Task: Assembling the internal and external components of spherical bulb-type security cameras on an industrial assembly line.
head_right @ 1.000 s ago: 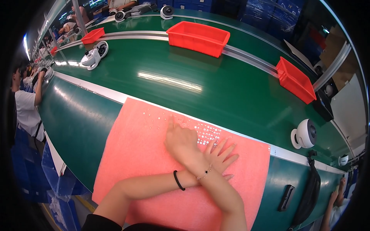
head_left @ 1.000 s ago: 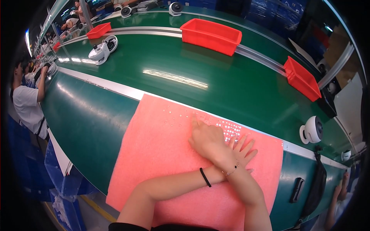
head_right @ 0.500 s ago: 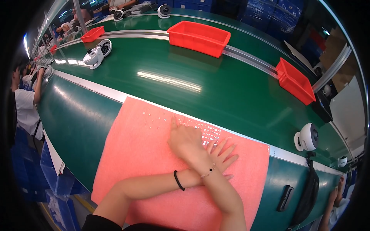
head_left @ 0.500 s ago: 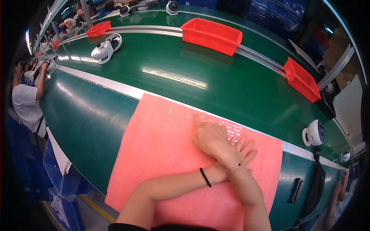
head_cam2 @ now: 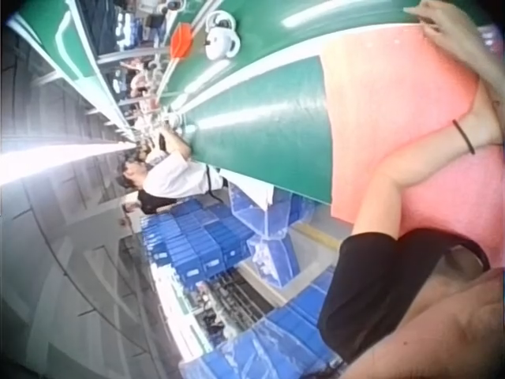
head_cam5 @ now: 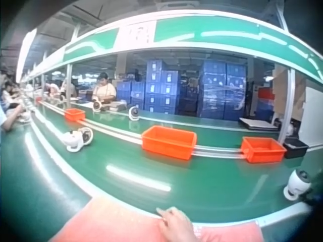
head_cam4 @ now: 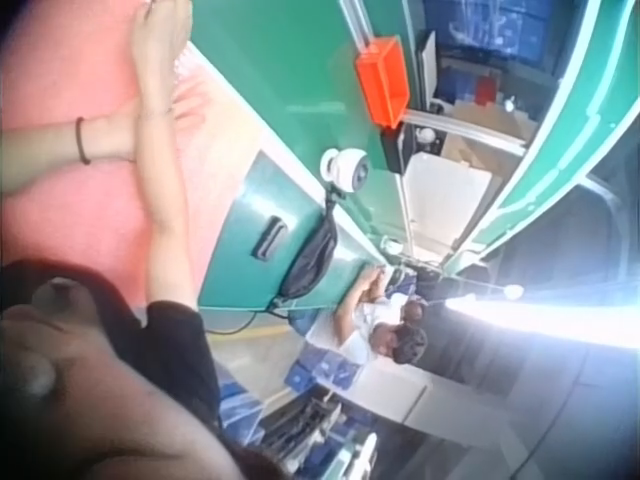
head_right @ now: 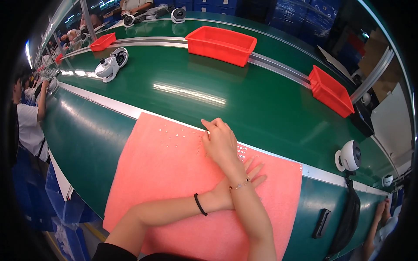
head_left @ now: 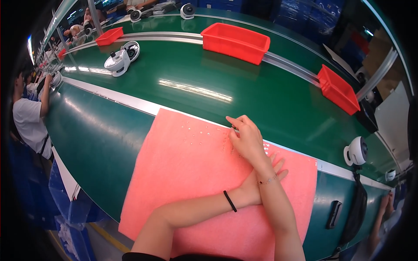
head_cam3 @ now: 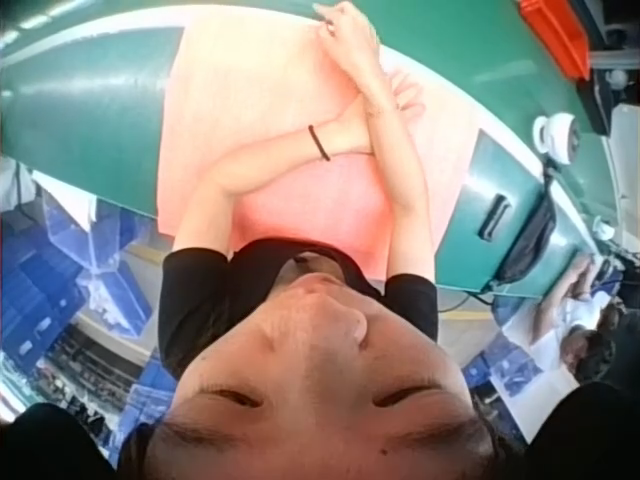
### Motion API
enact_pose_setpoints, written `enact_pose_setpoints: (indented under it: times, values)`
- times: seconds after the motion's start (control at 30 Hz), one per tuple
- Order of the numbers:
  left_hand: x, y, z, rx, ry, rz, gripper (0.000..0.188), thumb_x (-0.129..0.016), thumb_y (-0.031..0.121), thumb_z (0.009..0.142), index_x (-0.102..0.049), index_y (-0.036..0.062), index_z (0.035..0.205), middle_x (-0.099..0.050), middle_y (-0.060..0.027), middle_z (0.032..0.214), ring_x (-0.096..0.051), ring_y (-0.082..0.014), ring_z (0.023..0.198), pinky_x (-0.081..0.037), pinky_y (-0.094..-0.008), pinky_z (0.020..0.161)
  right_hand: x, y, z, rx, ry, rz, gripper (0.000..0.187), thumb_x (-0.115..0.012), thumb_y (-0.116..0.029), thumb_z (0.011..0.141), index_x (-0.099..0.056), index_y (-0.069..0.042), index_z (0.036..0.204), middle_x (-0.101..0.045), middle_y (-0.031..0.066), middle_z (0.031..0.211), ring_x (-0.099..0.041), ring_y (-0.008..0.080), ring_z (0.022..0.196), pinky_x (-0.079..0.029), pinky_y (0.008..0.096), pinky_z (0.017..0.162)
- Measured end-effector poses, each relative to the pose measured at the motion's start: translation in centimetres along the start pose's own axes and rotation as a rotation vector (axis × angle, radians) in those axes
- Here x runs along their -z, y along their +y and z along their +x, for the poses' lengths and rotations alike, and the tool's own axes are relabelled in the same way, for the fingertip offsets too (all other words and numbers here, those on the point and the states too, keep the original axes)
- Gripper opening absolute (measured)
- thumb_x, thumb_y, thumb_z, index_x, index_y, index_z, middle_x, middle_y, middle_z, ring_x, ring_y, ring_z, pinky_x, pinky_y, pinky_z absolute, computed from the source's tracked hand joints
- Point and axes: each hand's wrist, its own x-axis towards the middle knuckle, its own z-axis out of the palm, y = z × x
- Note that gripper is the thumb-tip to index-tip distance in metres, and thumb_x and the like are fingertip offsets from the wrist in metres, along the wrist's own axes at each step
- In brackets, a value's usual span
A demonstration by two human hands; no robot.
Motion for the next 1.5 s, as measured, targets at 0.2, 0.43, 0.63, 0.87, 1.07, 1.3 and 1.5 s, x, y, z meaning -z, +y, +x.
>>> enact_pose_setpoints:
  times: [0.2, 0.43, 0.63, 0.87, 1.07, 1.3, 1.5]
  values:
    - [0.2, -0.1, -0.2, 0.008, -0.033, 0.063, 0.063, -0.040, 0.050, 0.089, -0.033, 0.0111, 0.138, -0.014, -0.0139, 0.149, -0.005, -0.0370, 0.137, -0.012, -0.0557, 0.106, -0.5, -1.1, 0.2, 0.077, -0.017, -0.052, 0.026, -0.059, -0.016, 0.082, -0.063, -0.002, 0.104, -0.055, 0.0096, 0.085, -0.055, 0.0238, 0.076, -0.043, 0.0349, 0.072]
    - [-0.1, -0.3, -0.2, -0.009, -0.041, 0.073, 0.064, -0.040, 0.050, 0.089, -0.030, 0.0114, 0.139, -0.013, -0.0138, 0.149, -0.007, -0.0370, 0.137, -0.012, -0.0553, 0.106, 0.8, -2.4, 0.5, 0.061, -0.043, 0.124, 0.021, -0.066, -0.013, 0.076, -0.060, -0.001, 0.092, -0.051, 0.0090, 0.072, -0.051, 0.0214, 0.066, -0.040, 0.0325, 0.061]
    - [-0.2, -0.1, -0.1, 0.015, -0.042, 0.010, 0.062, -0.042, 0.045, 0.088, -0.031, 0.0111, 0.139, -0.013, -0.0153, 0.149, -0.006, -0.0380, 0.137, -0.012, -0.0558, 0.106, 1.3, -2.5, 0.5, 0.044, -0.041, 0.222, 0.019, -0.066, -0.008, 0.073, -0.058, -0.002, 0.089, -0.044, 0.0060, 0.065, -0.041, 0.0172, 0.057, -0.036, 0.0293, 0.054]
    - [0.0, -0.1, -0.1, -0.007, -0.047, 0.052, 0.061, -0.042, 0.042, 0.087, -0.031, 0.0115, 0.139, -0.014, -0.0160, 0.148, -0.006, -0.0383, 0.137, -0.012, -0.0549, 0.107, 1.8, -2.9, 0.6, -0.017, -0.078, 0.273, 0.017, -0.065, -0.004, 0.071, -0.056, -0.002, 0.085, -0.042, 0.0048, 0.063, -0.040, 0.0125, 0.055, -0.033, 0.0268, 0.052]
    - [-0.1, -0.2, -0.1, 0.017, -0.057, 0.402, 0.058, -0.041, 0.038, 0.088, -0.031, 0.0125, 0.139, -0.010, -0.0143, 0.149, -0.002, -0.0365, 0.138, -0.009, -0.0512, 0.108, 2.4, -2.9, 1.1, -0.063, -0.233, 0.192, 0.022, -0.064, -0.018, 0.073, -0.059, -0.003, 0.089, -0.046, 0.0062, 0.061, -0.043, 0.0153, 0.056, -0.036, 0.0293, 0.054]
    - [1.2, 0.1, -0.3, 0.112, -0.130, -0.130, 0.056, -0.042, 0.035, 0.088, -0.032, 0.0137, 0.139, -0.009, -0.0137, 0.150, 0.000, -0.0353, 0.138, -0.007, -0.0498, 0.109, 1.8, -2.7, 1.3, -0.012, -0.231, 0.075, 0.025, -0.063, -0.026, 0.076, -0.063, -0.003, 0.086, -0.053, 0.0090, 0.066, -0.051, 0.0185, 0.060, -0.041, 0.0319, 0.057]
    - [1.4, 0.1, -0.6, 0.081, -0.086, -0.135, 0.055, -0.042, 0.036, 0.088, -0.032, 0.0139, 0.139, -0.010, -0.0140, 0.150, -0.002, -0.0355, 0.138, -0.007, -0.0518, 0.109, 1.2, -2.7, 1.1, 0.009, -0.106, 0.080, 0.026, -0.066, -0.024, 0.077, -0.066, 0.000, 0.086, -0.059, 0.0119, 0.072, -0.058, 0.0273, 0.069, -0.045, 0.0365, 0.063]
